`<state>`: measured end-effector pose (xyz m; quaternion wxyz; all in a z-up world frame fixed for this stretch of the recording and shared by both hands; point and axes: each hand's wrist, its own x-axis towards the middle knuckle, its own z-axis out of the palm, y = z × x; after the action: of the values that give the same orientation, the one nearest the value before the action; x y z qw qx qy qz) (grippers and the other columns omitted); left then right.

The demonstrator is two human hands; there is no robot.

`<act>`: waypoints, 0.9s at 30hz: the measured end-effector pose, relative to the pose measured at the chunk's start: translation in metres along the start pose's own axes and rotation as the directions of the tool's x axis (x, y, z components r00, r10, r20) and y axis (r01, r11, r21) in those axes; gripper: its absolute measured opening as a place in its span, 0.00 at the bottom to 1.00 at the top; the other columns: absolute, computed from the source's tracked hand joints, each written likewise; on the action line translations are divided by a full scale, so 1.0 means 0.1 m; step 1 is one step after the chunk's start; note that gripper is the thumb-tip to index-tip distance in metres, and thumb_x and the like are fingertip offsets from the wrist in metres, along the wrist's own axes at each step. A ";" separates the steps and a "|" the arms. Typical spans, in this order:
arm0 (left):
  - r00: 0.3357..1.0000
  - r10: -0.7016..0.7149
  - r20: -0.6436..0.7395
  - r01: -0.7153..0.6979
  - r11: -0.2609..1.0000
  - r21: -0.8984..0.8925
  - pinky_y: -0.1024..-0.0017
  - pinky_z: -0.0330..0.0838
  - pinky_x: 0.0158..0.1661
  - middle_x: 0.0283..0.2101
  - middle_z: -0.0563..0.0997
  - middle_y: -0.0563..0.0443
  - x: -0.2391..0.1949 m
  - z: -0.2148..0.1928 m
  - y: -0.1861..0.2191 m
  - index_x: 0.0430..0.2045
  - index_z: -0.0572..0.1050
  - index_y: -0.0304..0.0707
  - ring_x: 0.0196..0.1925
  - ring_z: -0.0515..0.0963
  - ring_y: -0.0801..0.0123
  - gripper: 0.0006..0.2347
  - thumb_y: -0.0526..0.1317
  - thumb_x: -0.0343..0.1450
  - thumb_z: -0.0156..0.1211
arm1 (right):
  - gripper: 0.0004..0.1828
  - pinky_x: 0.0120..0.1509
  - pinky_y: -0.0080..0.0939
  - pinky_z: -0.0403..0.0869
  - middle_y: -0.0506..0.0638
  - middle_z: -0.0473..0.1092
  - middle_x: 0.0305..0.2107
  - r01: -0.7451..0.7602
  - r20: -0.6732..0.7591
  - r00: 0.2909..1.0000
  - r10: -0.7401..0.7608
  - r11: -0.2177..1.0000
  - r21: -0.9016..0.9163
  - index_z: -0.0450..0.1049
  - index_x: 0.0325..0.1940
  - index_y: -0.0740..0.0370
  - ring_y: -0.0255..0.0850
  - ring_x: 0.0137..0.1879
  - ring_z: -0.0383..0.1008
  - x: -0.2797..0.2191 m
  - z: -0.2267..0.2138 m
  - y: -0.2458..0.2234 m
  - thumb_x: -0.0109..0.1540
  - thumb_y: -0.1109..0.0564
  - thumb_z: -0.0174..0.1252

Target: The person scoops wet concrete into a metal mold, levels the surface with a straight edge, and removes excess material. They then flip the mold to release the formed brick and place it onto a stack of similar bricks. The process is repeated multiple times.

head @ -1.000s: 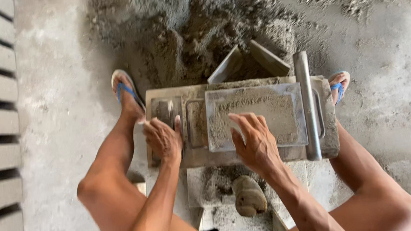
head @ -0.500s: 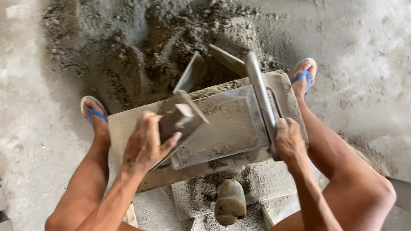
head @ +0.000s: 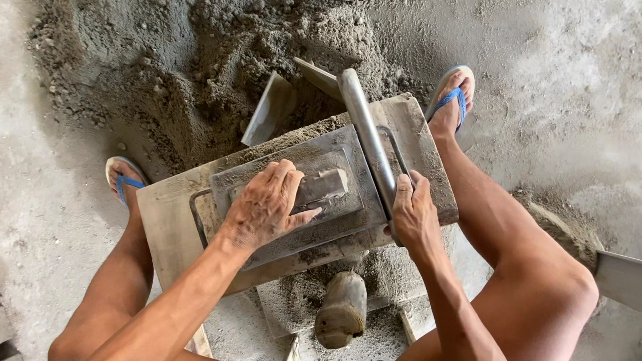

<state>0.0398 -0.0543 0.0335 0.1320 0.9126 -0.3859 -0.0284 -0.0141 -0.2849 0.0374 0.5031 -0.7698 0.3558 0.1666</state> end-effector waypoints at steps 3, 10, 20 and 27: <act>0.999 -0.008 0.038 0.007 1.000 0.010 0.68 0.72 0.35 0.36 0.64 0.45 -0.01 0.02 -0.01 0.36 0.66 0.32 0.40 0.70 0.59 0.24 0.58 0.66 0.48 | 0.29 0.39 0.58 0.76 0.69 0.65 0.47 -0.007 -0.007 1.000 0.006 0.996 -0.094 0.55 0.61 0.59 0.64 0.35 0.74 -0.18 0.00 -0.21 0.63 0.38 0.33; 1.000 -0.013 0.027 0.011 0.998 0.069 0.71 0.70 0.33 0.34 0.61 0.50 -0.08 0.15 -0.03 0.38 0.64 0.34 0.36 0.69 0.62 0.23 0.58 0.66 0.48 | 0.28 0.31 0.53 0.80 0.70 0.68 0.38 0.096 -0.017 0.995 -0.099 0.988 -0.117 0.50 0.63 0.58 0.58 0.29 0.75 -0.34 -0.04 0.02 0.65 0.42 0.25; 0.976 -0.207 -0.066 0.200 0.974 -0.106 0.67 0.72 0.34 0.31 0.67 0.48 0.08 0.22 0.02 0.43 0.67 0.37 0.35 0.74 0.61 0.31 0.66 0.60 0.50 | 0.28 0.35 0.47 0.71 0.68 0.63 0.38 0.078 -0.032 0.996 -0.079 0.997 -0.023 0.45 0.69 0.58 0.48 0.33 0.67 -0.43 -0.07 -0.04 0.67 0.46 0.24; 0.958 -0.251 -0.137 0.233 0.963 -0.133 0.62 0.72 0.37 0.33 0.70 0.49 0.06 0.13 0.10 0.41 0.70 0.41 0.38 0.75 0.58 0.30 0.65 0.55 0.55 | 0.24 0.28 0.48 0.72 0.56 0.69 0.18 0.410 0.123 0.912 -0.392 0.891 -0.196 0.64 0.42 0.58 0.46 0.23 0.72 -0.85 0.02 -0.93 0.63 0.35 0.38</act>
<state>0.0353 -0.0679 0.0240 0.2091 0.9433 -0.2576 0.0031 -0.0056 -0.2286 0.1497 0.4532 -0.8697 0.1485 0.1276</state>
